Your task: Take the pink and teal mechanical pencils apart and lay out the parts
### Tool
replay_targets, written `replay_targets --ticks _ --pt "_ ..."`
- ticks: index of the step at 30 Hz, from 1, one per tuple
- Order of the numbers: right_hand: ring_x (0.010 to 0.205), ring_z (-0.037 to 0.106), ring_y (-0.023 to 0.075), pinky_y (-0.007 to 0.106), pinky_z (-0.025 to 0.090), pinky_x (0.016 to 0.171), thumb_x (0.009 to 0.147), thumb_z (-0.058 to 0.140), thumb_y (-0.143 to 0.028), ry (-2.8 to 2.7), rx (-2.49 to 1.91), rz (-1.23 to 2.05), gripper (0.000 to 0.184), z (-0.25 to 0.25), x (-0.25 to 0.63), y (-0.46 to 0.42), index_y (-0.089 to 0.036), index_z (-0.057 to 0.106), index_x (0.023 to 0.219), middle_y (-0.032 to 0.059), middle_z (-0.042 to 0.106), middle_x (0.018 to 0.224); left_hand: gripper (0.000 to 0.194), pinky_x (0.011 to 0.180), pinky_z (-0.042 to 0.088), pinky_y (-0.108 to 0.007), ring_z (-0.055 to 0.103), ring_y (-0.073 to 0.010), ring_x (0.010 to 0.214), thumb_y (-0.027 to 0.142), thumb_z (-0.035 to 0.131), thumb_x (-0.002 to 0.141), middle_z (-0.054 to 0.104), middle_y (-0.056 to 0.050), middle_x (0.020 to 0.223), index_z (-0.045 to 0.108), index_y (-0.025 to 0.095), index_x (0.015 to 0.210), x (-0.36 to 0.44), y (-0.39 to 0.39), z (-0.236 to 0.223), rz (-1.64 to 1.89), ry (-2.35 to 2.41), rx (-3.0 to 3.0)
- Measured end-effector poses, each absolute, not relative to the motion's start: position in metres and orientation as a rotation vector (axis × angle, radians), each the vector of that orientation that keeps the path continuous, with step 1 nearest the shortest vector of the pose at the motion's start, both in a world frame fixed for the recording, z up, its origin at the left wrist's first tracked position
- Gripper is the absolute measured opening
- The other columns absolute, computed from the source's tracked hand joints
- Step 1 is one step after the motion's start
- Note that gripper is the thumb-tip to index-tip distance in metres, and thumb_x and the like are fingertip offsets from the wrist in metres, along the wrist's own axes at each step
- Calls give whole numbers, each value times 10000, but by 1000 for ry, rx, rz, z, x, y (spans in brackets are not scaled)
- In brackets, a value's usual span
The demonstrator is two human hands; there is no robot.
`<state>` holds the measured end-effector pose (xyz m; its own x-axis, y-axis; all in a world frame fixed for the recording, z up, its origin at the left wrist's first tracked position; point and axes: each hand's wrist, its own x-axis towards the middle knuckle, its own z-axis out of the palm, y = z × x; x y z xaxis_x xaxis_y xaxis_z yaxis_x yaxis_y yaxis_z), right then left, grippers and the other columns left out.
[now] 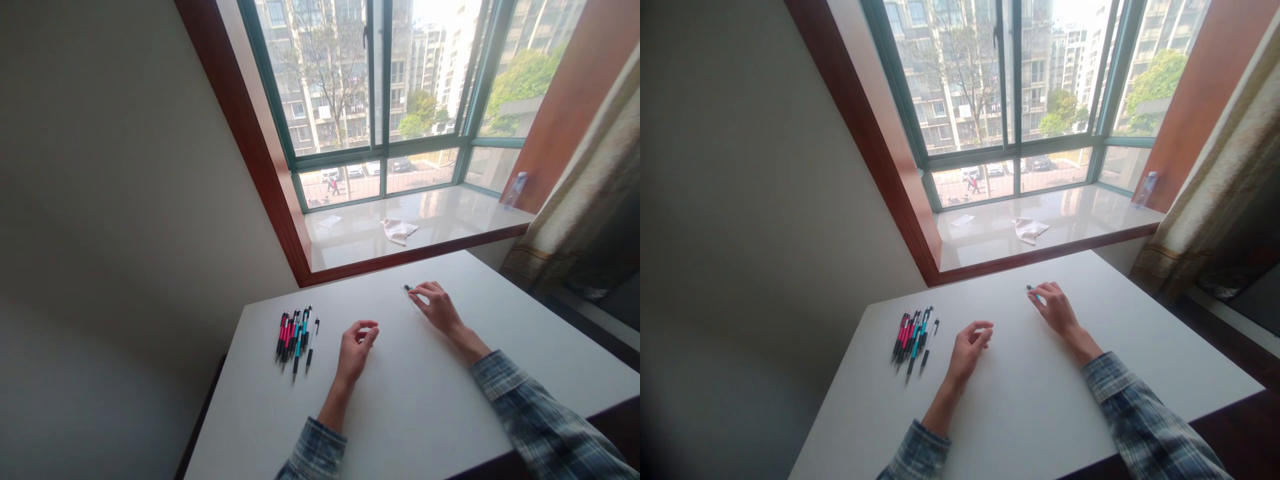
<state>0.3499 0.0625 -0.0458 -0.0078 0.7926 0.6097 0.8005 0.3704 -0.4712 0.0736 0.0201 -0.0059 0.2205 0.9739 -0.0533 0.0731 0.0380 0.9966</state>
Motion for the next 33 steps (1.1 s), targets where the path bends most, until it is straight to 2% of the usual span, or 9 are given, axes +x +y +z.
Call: replay_targets --ticks 4,8,13,16,20,24,28,33 --pt "946 609 273 450 527 901 1006 551 -339 -1834 -1314 77 227 -37 320 50 -263 766 1009 85 716 950 457 602 413 -238 517 -142 649 583 720 796 619 -10 704 760 158 957 74 18 -6 984 1154 1394" --pt "935 616 261 467 530 890 1000 553 -285 -1942 -1211 162 212 -32 291 40 -277 764 1022 80 706 924 426 561 327 -252 421 -131 528 595 657 845 456 39 536 771 184 840 55 21 3 1037 1465 1688" --pt "936 613 257 437 535 843 1003 543 -251 -1997 -1139 213 215 -29 276 36 -275 756 1003 77 706 922 256 589 335 -279 543 -190 566 462 637 892 562 -2 568 779 249 885 2 36 16 824 2013 1982" --pt "942 609 257 439 532 854 998 548 -250 -1978 -1142 214 208 -31 277 38 -270 755 998 76 708 920 261 620 377 -310 609 -251 644 463 626 904 651 -56 653 781 254 933 -22 41 15 720 2208 1977" --pt "941 607 249 440 528 879 994 555 -249 -1951 -1166 208 198 -32 279 39 -265 752 990 72 703 930 299 646 425 -368 643 -310 689 487 667 871 689 -105 717 786 236 984 -32 41 11 616 2269 1964" --pt "939 613 247 429 533 868 990 567 -250 -1931 -1168 231 184 -29 276 38 -270 749 979 70 695 925 263 659 452 -419 667 -361 708 449 695 847 676 -85 706 783 254 999 -31 39 11 632 2288 1950" --pt "931 614 253 425 535 849 986 573 -261 -1899 -1146 267 181 -27 268 36 -269 754 977 75 694 918 288 649 467 -394 682 -344 728 453 651 874 729 -116 773 788 253 1030 -30 39 12 489 2315 1984" --pt "895 617 254 419 525 831 991 566 -322 -1839 -1111 349 208 -28 252 32 -267 762 946 79 712 900 248 609 460 -340 677 -303 673 428 662 870 746 -138 734 805 250 965 -20 35 12 535 2276 2051"
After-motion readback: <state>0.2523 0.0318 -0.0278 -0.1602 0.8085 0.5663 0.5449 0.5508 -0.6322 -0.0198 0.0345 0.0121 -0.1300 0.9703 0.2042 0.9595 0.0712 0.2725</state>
